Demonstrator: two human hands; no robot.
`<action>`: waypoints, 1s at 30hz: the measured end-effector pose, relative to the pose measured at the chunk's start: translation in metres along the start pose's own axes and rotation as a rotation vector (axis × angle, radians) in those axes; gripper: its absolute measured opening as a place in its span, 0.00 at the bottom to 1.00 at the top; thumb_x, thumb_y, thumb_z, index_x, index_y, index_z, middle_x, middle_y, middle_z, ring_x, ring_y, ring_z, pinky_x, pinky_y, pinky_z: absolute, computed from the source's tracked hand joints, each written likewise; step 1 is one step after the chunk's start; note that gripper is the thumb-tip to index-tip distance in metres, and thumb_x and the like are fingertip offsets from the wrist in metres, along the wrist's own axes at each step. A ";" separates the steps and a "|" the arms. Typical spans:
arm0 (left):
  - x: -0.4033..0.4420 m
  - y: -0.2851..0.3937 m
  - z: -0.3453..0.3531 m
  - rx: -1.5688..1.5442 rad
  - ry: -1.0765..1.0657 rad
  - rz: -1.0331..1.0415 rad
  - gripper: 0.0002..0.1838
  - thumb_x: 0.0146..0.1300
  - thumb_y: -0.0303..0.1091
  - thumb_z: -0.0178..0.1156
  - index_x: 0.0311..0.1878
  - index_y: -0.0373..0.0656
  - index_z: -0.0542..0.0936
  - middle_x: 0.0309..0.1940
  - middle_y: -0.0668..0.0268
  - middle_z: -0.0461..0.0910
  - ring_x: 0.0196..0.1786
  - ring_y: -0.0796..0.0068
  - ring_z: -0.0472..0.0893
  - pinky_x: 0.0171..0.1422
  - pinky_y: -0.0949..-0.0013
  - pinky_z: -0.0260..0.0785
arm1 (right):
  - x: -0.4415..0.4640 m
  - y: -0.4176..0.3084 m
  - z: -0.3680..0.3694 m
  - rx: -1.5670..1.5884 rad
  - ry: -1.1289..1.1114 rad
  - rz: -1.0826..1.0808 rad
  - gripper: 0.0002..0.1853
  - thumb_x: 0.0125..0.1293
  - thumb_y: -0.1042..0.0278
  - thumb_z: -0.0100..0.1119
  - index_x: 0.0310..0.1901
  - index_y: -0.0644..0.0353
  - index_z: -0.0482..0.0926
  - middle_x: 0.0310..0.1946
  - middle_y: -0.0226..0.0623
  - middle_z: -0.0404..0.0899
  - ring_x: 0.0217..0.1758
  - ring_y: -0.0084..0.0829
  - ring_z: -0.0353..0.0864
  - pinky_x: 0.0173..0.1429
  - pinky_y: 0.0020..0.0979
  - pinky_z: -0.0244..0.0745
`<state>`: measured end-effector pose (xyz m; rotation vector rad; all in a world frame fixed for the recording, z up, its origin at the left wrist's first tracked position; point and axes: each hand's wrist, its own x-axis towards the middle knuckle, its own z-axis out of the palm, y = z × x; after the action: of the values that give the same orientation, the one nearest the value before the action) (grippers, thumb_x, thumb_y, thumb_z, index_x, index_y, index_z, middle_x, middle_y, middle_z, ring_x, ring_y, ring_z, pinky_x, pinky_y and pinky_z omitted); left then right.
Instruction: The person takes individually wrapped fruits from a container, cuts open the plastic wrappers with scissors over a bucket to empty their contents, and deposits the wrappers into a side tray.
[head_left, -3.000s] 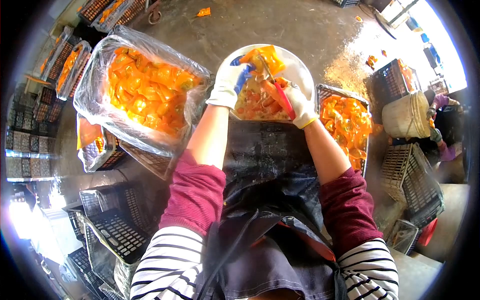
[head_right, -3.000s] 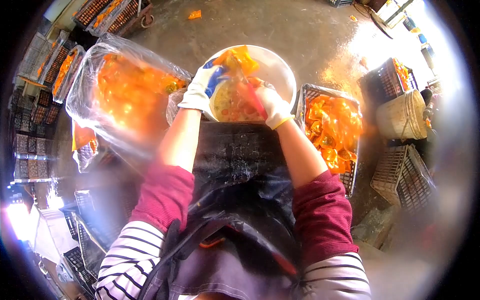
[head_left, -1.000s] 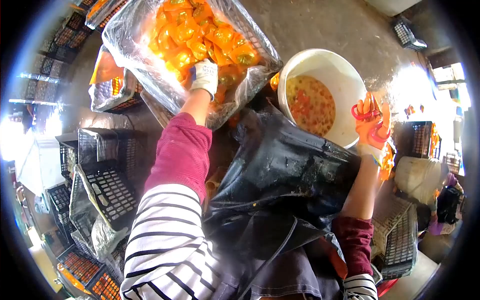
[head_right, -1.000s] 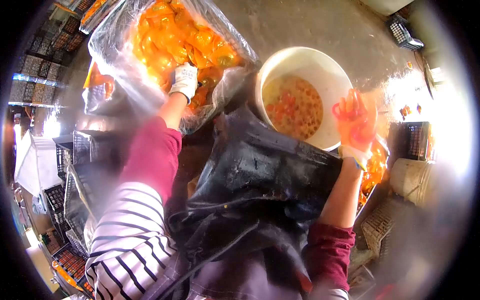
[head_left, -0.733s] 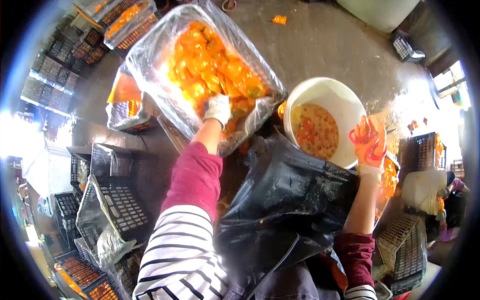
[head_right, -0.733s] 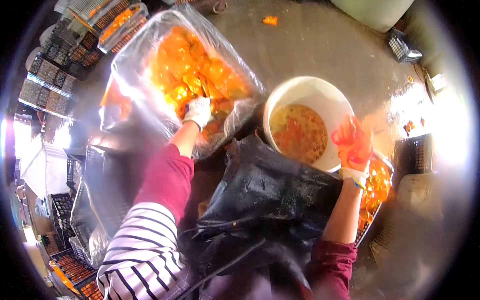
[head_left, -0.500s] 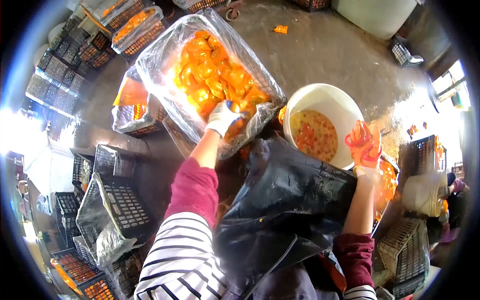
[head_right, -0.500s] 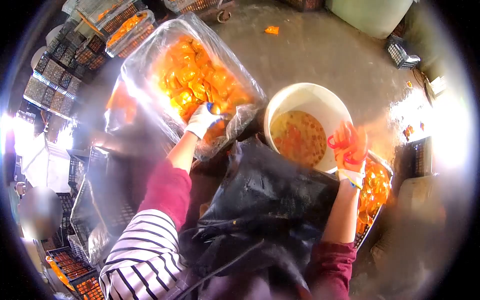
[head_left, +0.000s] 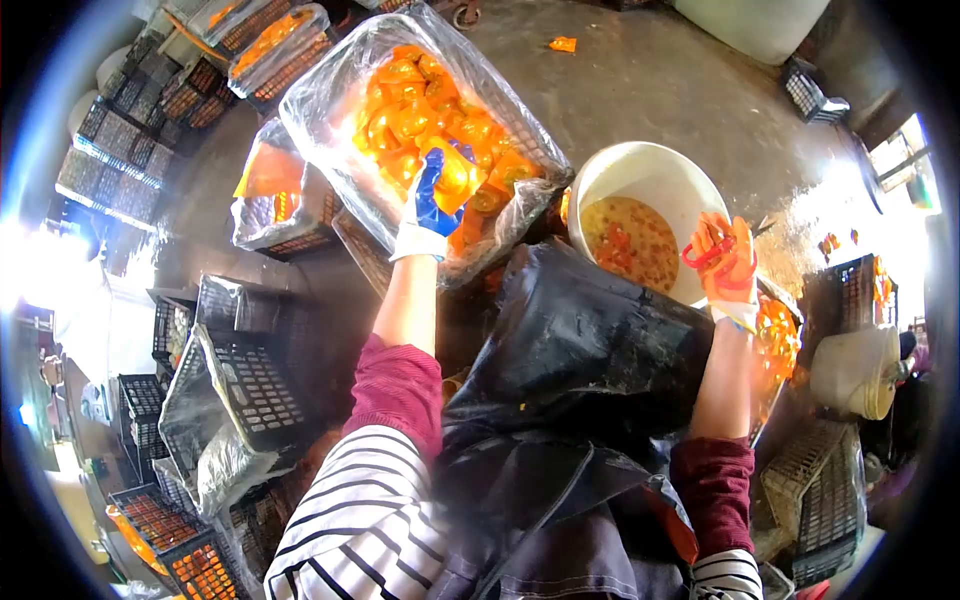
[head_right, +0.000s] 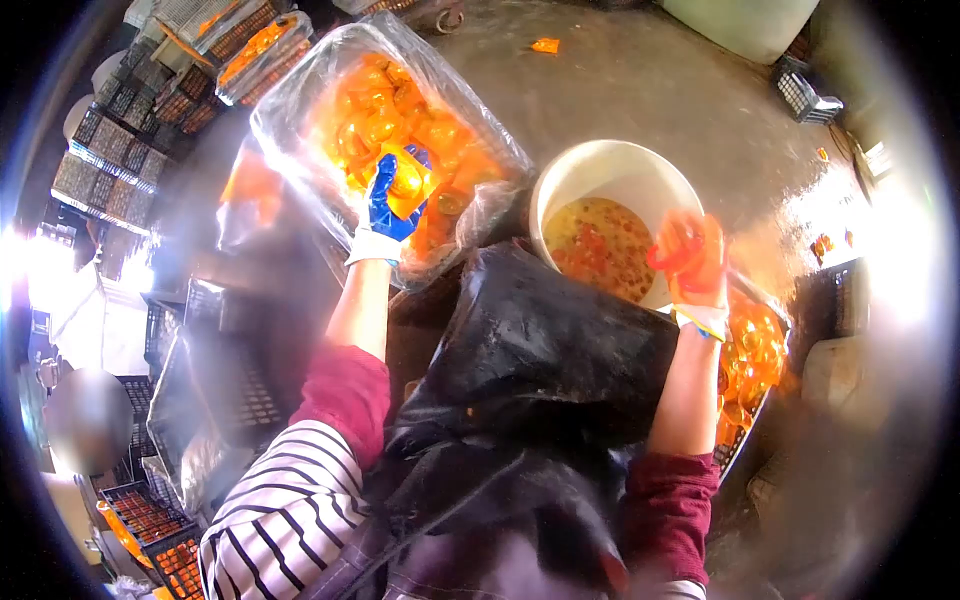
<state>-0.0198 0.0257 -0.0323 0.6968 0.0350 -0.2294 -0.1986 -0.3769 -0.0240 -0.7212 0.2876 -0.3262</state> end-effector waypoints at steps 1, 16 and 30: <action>0.000 -0.003 0.007 -0.029 -0.041 0.003 0.24 0.61 0.42 0.64 0.57 0.41 0.75 0.51 0.60 0.80 0.57 0.64 0.77 0.61 0.62 0.71 | -0.001 -0.004 0.002 0.024 -0.005 0.061 0.20 0.68 0.54 0.56 0.48 0.64 0.78 0.49 0.45 0.80 0.53 0.38 0.79 0.59 0.36 0.75; 0.051 -0.125 0.088 1.908 -0.208 0.603 0.35 0.55 0.42 0.65 0.65 0.42 0.66 0.51 0.48 0.76 0.52 0.52 0.78 0.57 0.57 0.71 | -0.009 0.001 0.012 -0.627 -0.070 -0.142 0.20 0.71 0.58 0.50 0.58 0.61 0.69 0.43 0.48 0.79 0.44 0.38 0.81 0.44 0.34 0.75; 0.064 -0.102 0.118 0.218 -0.181 -0.274 0.22 0.62 0.47 0.63 0.53 0.43 0.75 0.48 0.61 0.79 0.48 0.64 0.80 0.52 0.59 0.76 | 0.003 0.029 0.019 -0.499 -0.087 0.282 0.15 0.65 0.72 0.58 0.52 0.65 0.74 0.47 0.43 0.79 0.45 0.36 0.82 0.51 0.33 0.79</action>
<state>0.0145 -0.1386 -0.0133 0.8853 -0.0692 -0.5644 -0.1837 -0.3464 -0.0302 -1.1668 0.3883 0.0520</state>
